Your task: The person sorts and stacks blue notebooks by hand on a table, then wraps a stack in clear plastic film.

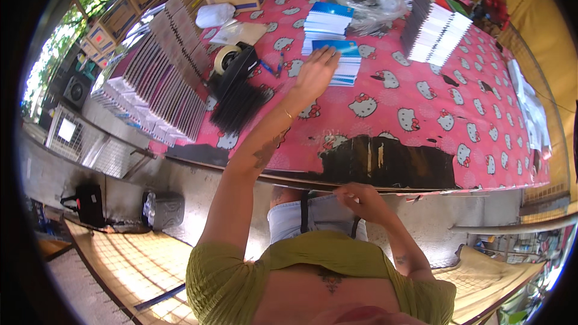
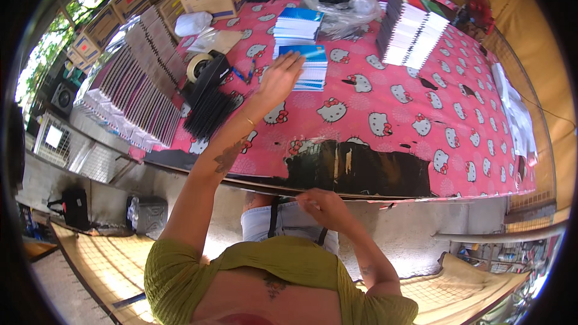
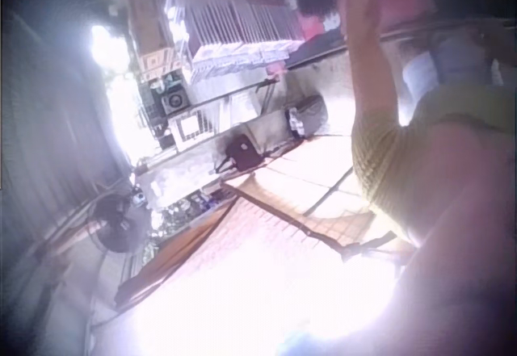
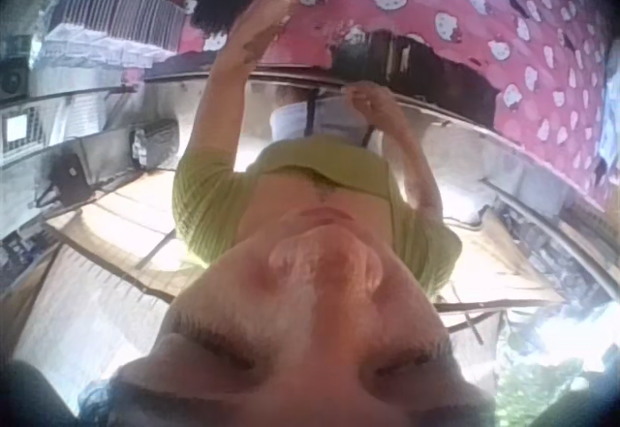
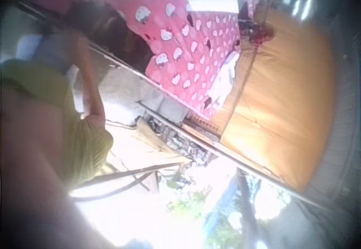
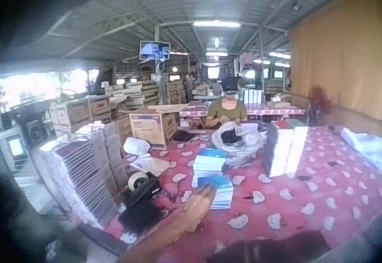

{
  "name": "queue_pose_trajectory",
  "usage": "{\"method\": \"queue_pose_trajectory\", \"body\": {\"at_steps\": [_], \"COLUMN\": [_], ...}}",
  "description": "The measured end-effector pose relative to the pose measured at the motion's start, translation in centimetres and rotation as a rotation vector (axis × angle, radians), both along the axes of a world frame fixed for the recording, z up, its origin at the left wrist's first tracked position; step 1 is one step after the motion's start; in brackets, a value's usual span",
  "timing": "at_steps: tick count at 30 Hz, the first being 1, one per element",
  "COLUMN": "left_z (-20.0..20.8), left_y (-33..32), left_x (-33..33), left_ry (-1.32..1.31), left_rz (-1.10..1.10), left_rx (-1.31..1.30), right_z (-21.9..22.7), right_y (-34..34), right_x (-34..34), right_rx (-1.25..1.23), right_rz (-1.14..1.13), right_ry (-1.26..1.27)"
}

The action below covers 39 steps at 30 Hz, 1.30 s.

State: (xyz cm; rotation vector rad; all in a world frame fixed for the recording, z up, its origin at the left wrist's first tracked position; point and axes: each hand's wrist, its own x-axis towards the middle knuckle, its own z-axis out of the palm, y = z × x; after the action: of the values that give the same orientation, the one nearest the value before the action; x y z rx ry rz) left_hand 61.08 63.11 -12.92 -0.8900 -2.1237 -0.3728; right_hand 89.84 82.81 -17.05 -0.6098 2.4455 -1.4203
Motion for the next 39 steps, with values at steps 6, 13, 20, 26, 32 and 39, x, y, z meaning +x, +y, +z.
{"method": "queue_pose_trajectory", "body": {"at_steps": [6, 13, 20, 26, 32, 39], "left_z": [0.0, -0.1, -4.8, -6.6, -8.3, -4.6], "left_y": [-0.3, 1.1, 1.3, -7.4, -12.4, -9.4], "left_x": [-0.4, 11.0, 18.0, 9.2, 5.8, 9.5], "left_ry": [0.078, -0.242, -1.196, -0.262, -0.177, -0.225], "left_rz": [-0.053, -0.322, -0.021, 0.522, 0.638, 0.329], "left_rx": [-0.051, 0.095, 1.006, 0.226, -0.067, 0.181], "right_z": [1.3, 1.4, -4.7, -4.0, -3.4, -3.3], "right_y": [1.9, 1.6, 1.3, 1.7, 1.2, 0.5], "right_x": [-1.5, -10.2, -11.2, -11.6, -11.5, -11.6], "right_rx": [-0.171, -0.418, -0.591, -0.497, -0.386, -0.454], "right_rz": [-0.302, -0.643, -0.384, -0.347, -0.382, -0.32], "right_ry": [0.105, 0.491, 0.074, 0.116, 0.004, 0.047]}}
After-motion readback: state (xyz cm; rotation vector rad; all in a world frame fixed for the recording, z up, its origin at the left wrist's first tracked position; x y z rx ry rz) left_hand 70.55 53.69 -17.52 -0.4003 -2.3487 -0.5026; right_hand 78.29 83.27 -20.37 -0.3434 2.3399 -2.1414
